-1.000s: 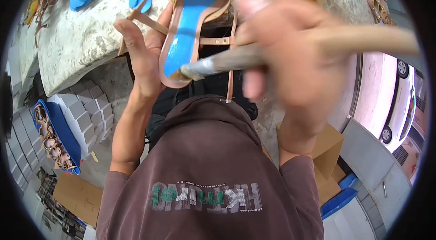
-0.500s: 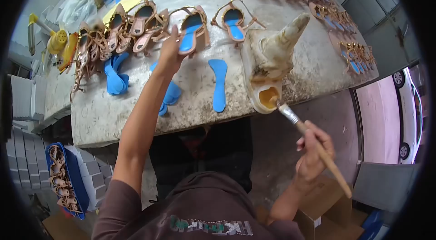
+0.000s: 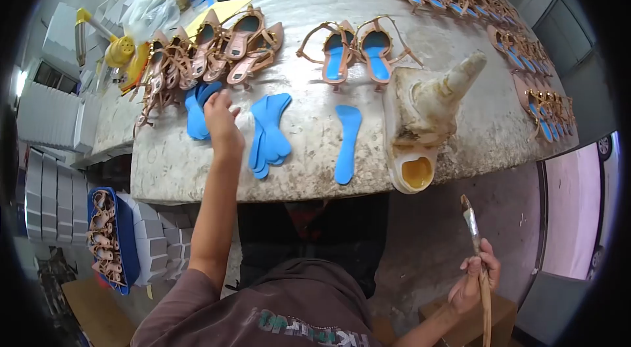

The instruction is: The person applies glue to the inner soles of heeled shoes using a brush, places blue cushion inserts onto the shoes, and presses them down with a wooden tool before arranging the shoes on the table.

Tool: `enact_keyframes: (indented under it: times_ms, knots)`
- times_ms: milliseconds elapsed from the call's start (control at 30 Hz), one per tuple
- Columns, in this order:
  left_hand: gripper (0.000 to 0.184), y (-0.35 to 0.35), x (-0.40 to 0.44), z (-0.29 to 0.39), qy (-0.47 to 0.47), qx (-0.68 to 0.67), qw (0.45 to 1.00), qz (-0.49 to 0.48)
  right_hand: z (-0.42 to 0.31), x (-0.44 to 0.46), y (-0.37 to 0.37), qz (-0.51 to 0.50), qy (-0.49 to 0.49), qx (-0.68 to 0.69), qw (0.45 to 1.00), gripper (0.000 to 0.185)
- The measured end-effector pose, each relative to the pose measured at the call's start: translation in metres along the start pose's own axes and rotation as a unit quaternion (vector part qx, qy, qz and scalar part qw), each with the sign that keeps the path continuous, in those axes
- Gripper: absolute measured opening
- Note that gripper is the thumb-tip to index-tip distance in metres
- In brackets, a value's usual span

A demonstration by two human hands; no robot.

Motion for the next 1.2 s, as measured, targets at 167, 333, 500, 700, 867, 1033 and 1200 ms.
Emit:
enact_keyframes:
  times_ms: [167, 333, 500, 700, 867, 1033, 1200]
  knots:
    - [0.02, -0.023, 0.085, -0.022, 0.059, 0.081, 0.964, -0.247, -0.003, 0.02, -0.073, -0.142, 0.032, 0.06, 0.987, 0.026]
    - [0.042, -0.027, 0.087, 0.015, -0.235, 0.222, 0.934, 0.153, -0.037, 0.002, -0.103, -0.113, 0.073, 0.007, 0.991, 0.042]
    - [0.049, -0.064, 0.119, 0.043, -0.213, 0.566, 0.796, -0.026, -0.037, -0.007, -0.096, -0.096, 0.059, -0.047, 0.993, 0.055]
    - [0.044, -0.087, 0.152, 0.038, -0.171, 0.492, 0.85, -0.081, -0.049, -0.022, -0.144, -0.162, 0.057, 0.009, 0.985, 0.064]
    - [0.014, -0.047, 0.234, 0.057, 0.033, 0.128, 0.891, -0.435, -0.061, -0.018, -0.148, -0.159, 0.082, -0.035, 0.983, 0.06]
    - [0.034, 0.078, 0.097, 0.111, -0.074, -0.135, 0.868, -0.473, -0.063, 0.002, -0.109, -0.125, 0.084, -0.08, 0.985, 0.023]
    - [0.041, 0.11, -0.032, 0.063, -0.016, -0.278, 0.741, -0.61, -0.037, 0.057, -0.138, -0.04, -0.056, -0.215, 0.974, 0.018]
Point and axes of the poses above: each hand's wrist, its own x-axis towards the middle knuckle, its own y-axis out of the back of the hand, z = x × y, the point moved 2 cm from there along x, towards the middle knuckle, and after that the axes turned 9 degrees about x, right-handed, at the moved point
